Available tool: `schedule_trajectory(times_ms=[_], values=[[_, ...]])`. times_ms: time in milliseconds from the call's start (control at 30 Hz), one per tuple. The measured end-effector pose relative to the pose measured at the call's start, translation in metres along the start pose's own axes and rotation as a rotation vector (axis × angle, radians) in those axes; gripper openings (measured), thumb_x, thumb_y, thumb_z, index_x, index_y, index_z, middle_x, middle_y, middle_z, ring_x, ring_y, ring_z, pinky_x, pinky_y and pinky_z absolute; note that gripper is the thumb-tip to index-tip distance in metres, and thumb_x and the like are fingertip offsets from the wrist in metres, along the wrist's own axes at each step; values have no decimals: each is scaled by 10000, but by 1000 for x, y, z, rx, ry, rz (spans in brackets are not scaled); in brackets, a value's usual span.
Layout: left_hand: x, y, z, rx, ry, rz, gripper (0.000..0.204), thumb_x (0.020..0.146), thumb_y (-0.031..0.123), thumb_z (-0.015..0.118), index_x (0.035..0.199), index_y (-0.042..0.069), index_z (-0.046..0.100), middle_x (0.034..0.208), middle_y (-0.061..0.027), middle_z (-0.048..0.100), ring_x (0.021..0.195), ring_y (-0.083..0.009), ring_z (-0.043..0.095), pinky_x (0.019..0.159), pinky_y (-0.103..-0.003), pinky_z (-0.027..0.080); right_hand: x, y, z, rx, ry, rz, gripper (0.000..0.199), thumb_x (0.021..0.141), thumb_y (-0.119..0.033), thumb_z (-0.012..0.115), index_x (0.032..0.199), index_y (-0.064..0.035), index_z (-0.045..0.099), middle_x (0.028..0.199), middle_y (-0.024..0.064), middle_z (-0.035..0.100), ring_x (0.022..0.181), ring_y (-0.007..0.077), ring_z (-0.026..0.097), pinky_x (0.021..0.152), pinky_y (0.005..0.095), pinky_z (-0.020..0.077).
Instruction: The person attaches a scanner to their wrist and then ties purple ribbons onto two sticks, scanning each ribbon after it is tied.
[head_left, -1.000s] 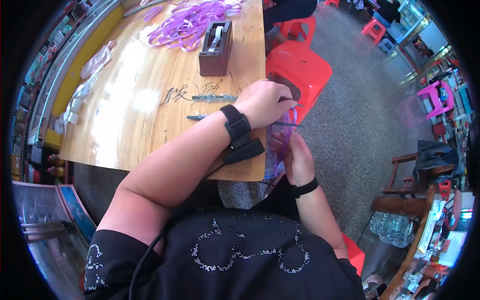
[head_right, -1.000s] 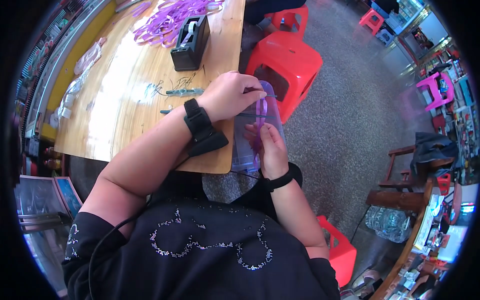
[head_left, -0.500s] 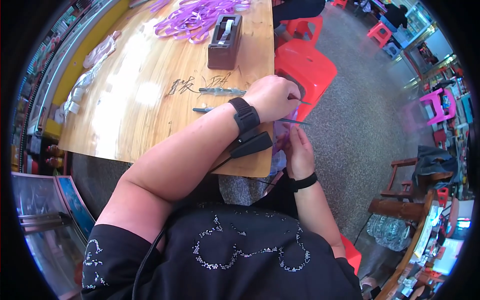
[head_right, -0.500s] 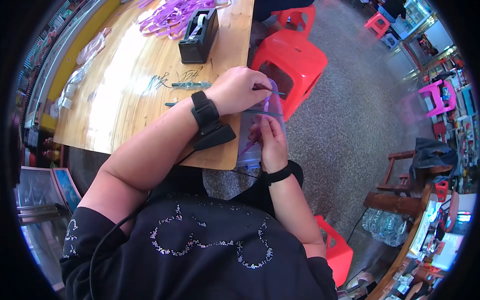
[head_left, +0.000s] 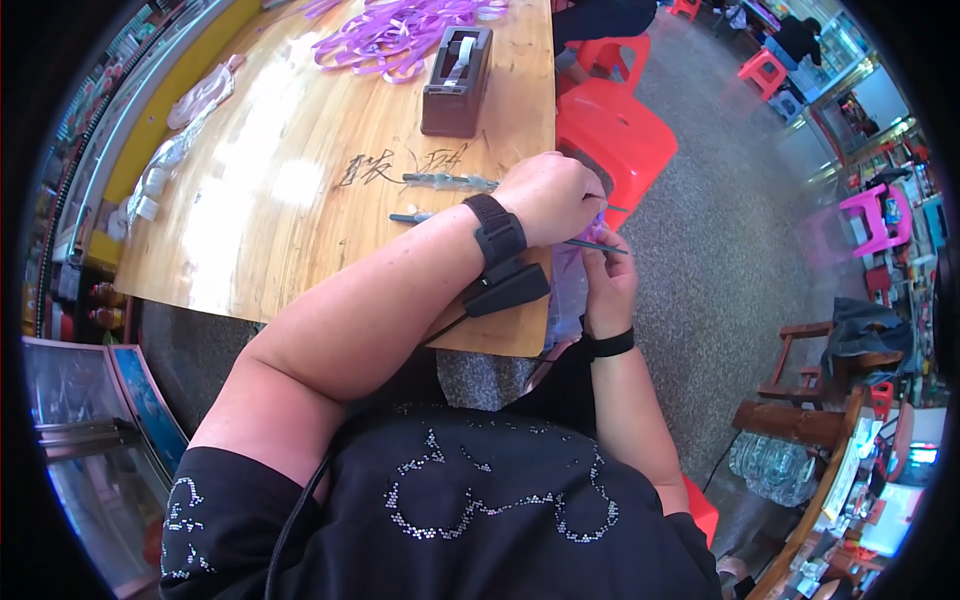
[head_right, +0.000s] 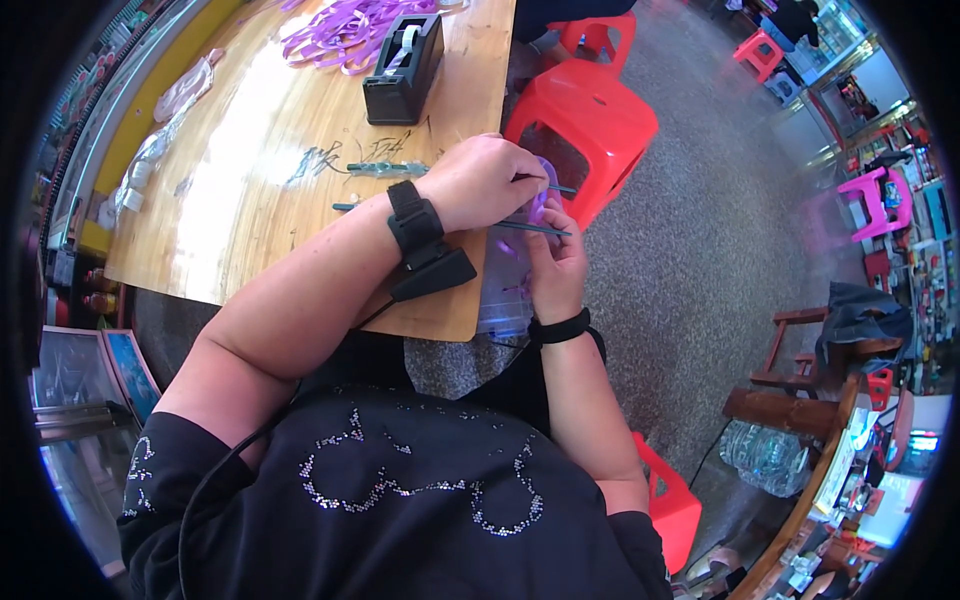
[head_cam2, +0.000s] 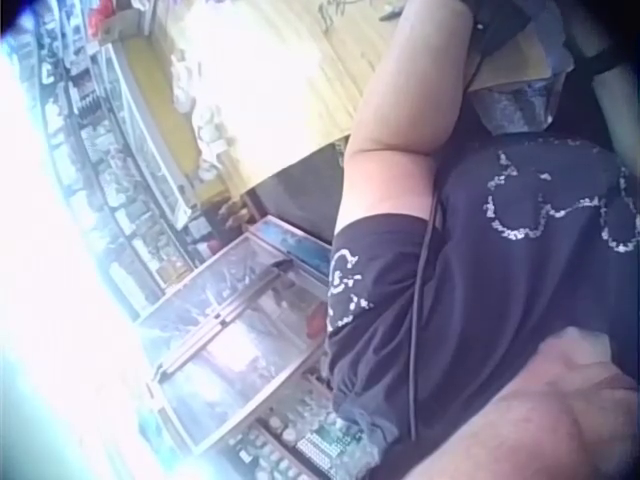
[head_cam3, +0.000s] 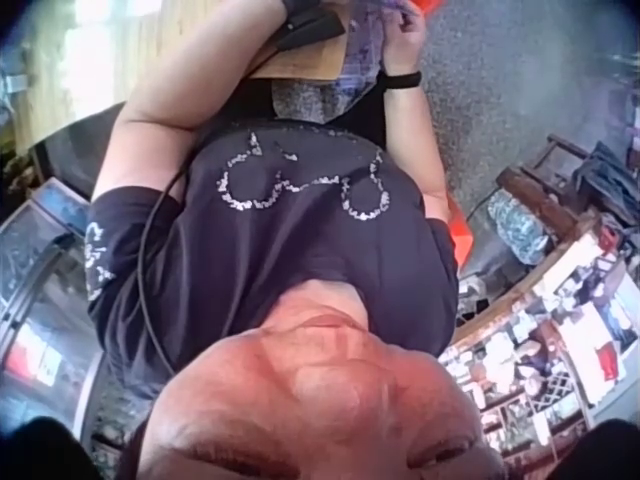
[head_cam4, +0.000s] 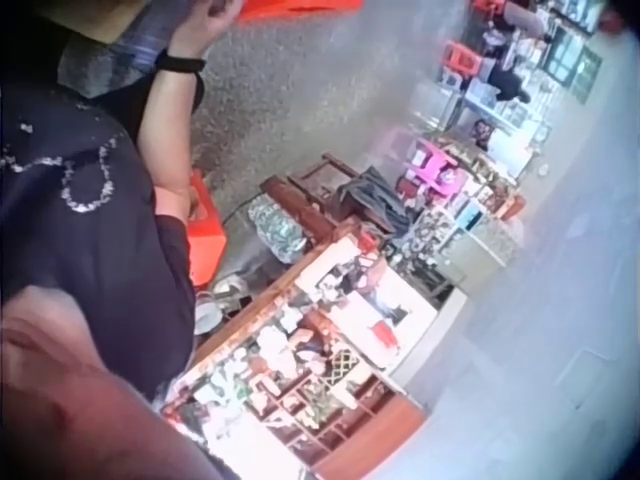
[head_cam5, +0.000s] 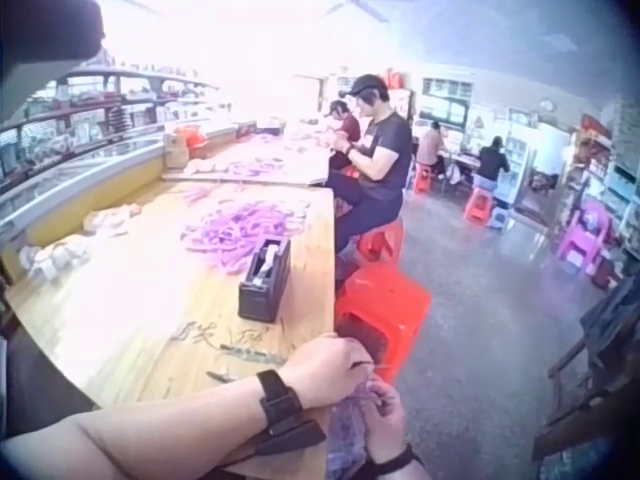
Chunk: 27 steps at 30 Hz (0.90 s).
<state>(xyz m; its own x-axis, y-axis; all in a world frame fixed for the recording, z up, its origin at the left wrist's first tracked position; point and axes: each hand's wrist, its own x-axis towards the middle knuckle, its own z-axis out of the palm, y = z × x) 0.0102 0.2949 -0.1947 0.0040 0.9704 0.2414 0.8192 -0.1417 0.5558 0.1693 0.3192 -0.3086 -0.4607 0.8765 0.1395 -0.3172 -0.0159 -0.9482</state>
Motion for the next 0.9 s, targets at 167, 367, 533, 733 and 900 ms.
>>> schedule_trajectory(times_ms=[167,367,533,733,900], values=[[-1,-3,1,-11,6,2,167,799,174,539,825,72,669,746,-154,627,739,-341,599,671,-419,479,5,-10,11,-35,22,-105,334,876,-102,589,1166,10,464,1130,99,551,1028,161,533,912,284,417],[0,-4,1,-46,3,-4,158,800,167,534,788,67,655,731,-156,620,734,-342,596,663,-420,474,11,-16,20,18,20,-109,308,869,-76,600,1134,-1,463,1118,85,546,987,139,542,860,268,441],[0,-3,2,-44,21,15,159,804,160,528,733,56,625,703,-141,618,710,-332,598,646,-418,467,10,-6,16,-68,91,-140,124,893,-76,556,993,-6,538,948,62,610,879,115,563,798,248,441],[-1,-6,1,-61,-1,13,161,810,156,523,746,59,635,688,-145,614,696,-326,600,642,-412,475,7,-11,18,96,103,1,90,900,-109,557,935,-26,553,835,54,617,738,109,563,672,230,447],[0,-5,0,-39,5,-8,176,797,183,524,740,70,647,717,-151,623,733,-333,606,678,-427,479,-9,-21,19,143,107,123,107,911,-142,540,921,-36,551,768,44,588,597,84,496,534,214,396]])
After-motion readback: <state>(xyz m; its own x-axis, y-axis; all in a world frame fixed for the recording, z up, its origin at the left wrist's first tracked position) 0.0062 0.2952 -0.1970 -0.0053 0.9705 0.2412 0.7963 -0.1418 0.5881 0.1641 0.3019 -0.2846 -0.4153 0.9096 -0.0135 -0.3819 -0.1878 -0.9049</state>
